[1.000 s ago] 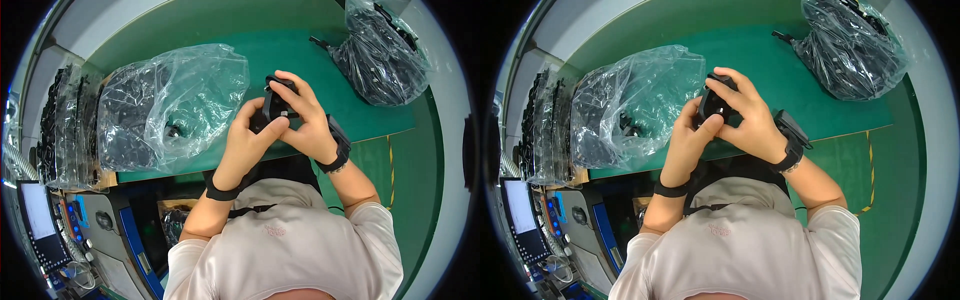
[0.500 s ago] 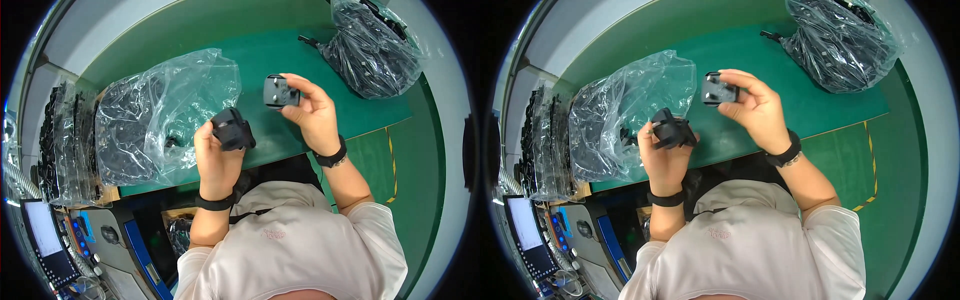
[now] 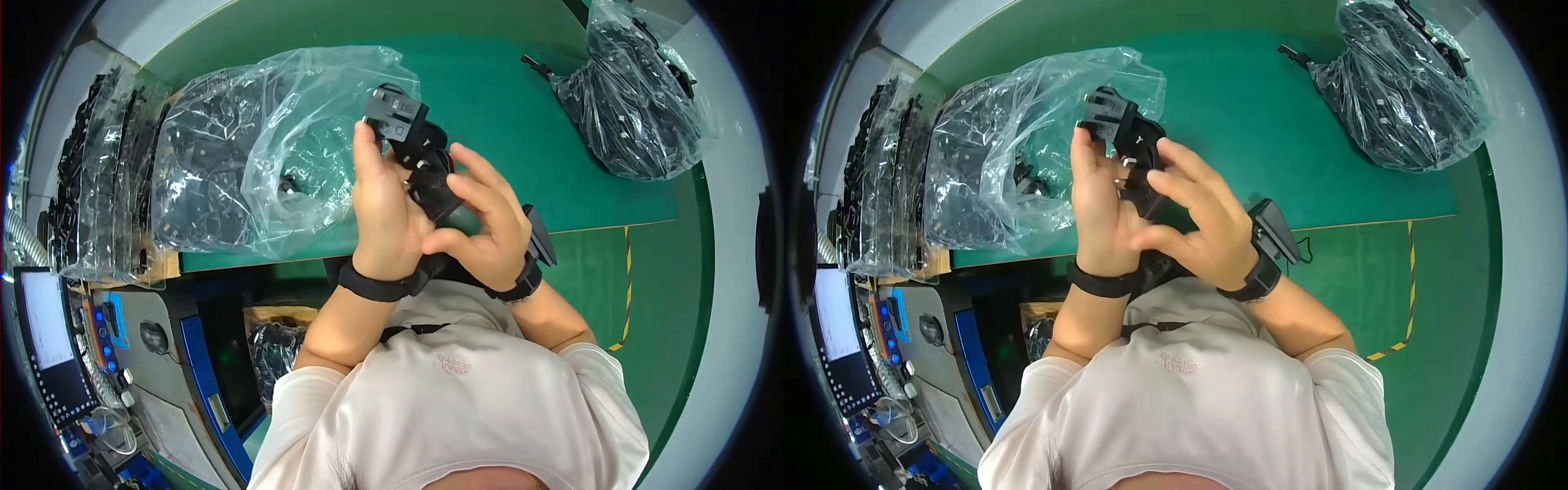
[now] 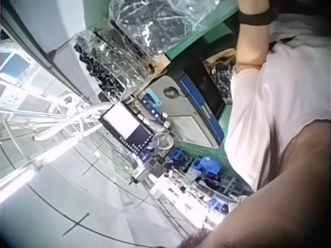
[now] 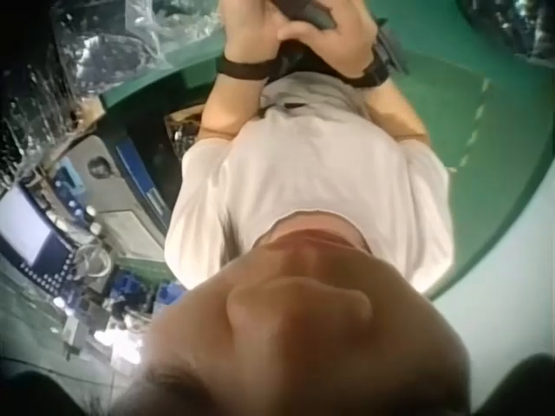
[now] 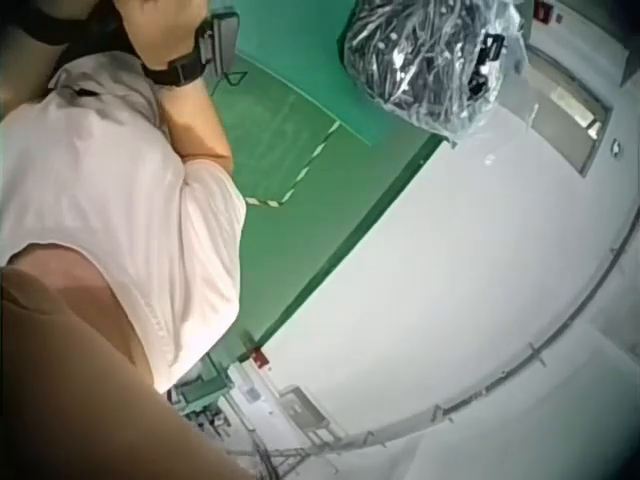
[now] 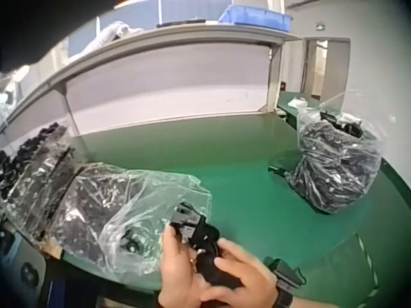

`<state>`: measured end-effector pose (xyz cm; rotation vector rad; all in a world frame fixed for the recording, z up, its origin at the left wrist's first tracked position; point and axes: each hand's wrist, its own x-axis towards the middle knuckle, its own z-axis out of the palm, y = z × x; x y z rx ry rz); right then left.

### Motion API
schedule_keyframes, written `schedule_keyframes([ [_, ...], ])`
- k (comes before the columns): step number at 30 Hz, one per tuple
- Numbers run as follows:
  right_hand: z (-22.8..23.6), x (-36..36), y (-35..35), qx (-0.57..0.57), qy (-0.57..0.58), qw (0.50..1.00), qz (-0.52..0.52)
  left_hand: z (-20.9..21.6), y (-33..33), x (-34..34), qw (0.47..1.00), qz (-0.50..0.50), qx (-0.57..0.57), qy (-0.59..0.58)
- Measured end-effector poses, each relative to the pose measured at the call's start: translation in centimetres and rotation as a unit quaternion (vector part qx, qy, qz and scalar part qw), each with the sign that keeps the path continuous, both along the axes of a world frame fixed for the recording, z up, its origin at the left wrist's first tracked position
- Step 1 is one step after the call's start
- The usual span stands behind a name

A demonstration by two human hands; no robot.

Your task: The person picks up a plug adapter from a plastic bag, turns it over by hand, and sets it down. They then reach into a larger bag to retrieve and inspect several more adapters one at a time.

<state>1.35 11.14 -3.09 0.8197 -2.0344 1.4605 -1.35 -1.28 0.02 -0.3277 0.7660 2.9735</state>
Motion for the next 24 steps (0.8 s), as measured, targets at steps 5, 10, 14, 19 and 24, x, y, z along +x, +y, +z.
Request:
schedule_keyframes([
  [5, 1.2, 0.6, 1.5, -0.024, -0.136, 0.985, 0.102, 0.0, -0.6, -0.1, 0.996, -0.023, -0.076, 0.043],
  [10, 3.0, -1.6, 4.2, 0.039, -0.096, 0.988, 0.112, 1.9, 0.9, -0.8, 0.983, -0.02, -0.155, 0.097],
  [14, 5.5, -3.0, 8.3, -0.141, 0.008, 0.988, 0.069, 3.3, 1.6, -1.4, 0.986, 0.037, -0.123, 0.11],
  [19, 11.6, -4.5, 12.2, -0.223, 0.154, 0.958, 0.088, 7.5, 0.6, -2.9, 0.972, 0.02, -0.108, 0.209],
  [24, 15.0, -4.8, 12.7, -0.185, 0.273, 0.944, -0.019, 13.0, 1.9, -2.2, 0.943, 0.018, -0.055, 0.329],
])
